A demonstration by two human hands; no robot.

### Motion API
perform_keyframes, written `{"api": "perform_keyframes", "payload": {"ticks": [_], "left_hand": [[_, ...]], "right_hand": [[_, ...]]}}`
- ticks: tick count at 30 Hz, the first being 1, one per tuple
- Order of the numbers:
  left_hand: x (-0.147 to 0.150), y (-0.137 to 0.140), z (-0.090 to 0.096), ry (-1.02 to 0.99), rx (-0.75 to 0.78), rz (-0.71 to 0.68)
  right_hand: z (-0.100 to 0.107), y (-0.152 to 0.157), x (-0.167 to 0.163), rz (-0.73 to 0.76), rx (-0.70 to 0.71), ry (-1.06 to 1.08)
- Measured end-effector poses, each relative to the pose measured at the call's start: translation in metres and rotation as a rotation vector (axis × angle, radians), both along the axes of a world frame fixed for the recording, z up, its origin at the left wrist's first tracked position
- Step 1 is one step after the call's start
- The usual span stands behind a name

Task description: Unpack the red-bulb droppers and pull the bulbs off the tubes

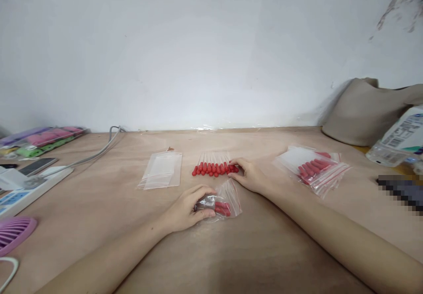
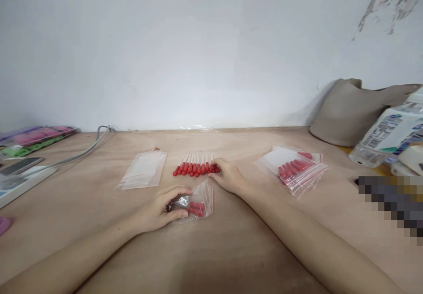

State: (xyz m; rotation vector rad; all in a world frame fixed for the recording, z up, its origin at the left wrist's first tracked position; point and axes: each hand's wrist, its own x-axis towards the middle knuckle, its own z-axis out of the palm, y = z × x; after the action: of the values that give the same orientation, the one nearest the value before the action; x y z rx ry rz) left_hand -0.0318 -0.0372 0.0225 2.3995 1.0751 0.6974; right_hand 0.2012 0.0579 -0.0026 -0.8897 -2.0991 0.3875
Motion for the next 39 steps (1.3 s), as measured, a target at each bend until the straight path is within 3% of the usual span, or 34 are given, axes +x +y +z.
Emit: {"api": "perform_keyframes", "payload": {"ticks": [8,14,16,21,28,30,34,39], "left_hand": [[0.0,-0.002,0.001,0.005,-0.023,0.007],[0.0,-0.002,0.002,0.017,-0.019,0.008],[0.0,-0.002,0.003,0.02,-0.024,0.006],[0.002,0.0,0.001,0.018,0.0,-0.009],[0.007,-0.001,0.003,0.023,0.018,0.006],[0.009,-0.002,0.003,0.014,0.023,0.026],[0.01,-0.002,0.002,-0.003,0.028,0.055],[0.005,0.001,0.002,0.031,0.012,-0.008]], "right_hand": [[0.003,-0.004,0.003,-0.082,-0.048,0.018],[0.014,-0.031,0.009,-0.2,-0.012,0.12],[0.015,-0.043,0.011,-0.107,-0.021,0.124],[0.019,-0.058,0.01,0.321,-0.081,0.069],[0.033,-0.059,0.003,0.478,-0.442,-0.146],[0.032,-0.062,0.0,0.456,-0.469,-0.161],[0.028,-0.07,-0.006,0.282,-0.396,-0.166],[0.028,-0.075,-0.006,0.212,-0.374,-0.132]]}}
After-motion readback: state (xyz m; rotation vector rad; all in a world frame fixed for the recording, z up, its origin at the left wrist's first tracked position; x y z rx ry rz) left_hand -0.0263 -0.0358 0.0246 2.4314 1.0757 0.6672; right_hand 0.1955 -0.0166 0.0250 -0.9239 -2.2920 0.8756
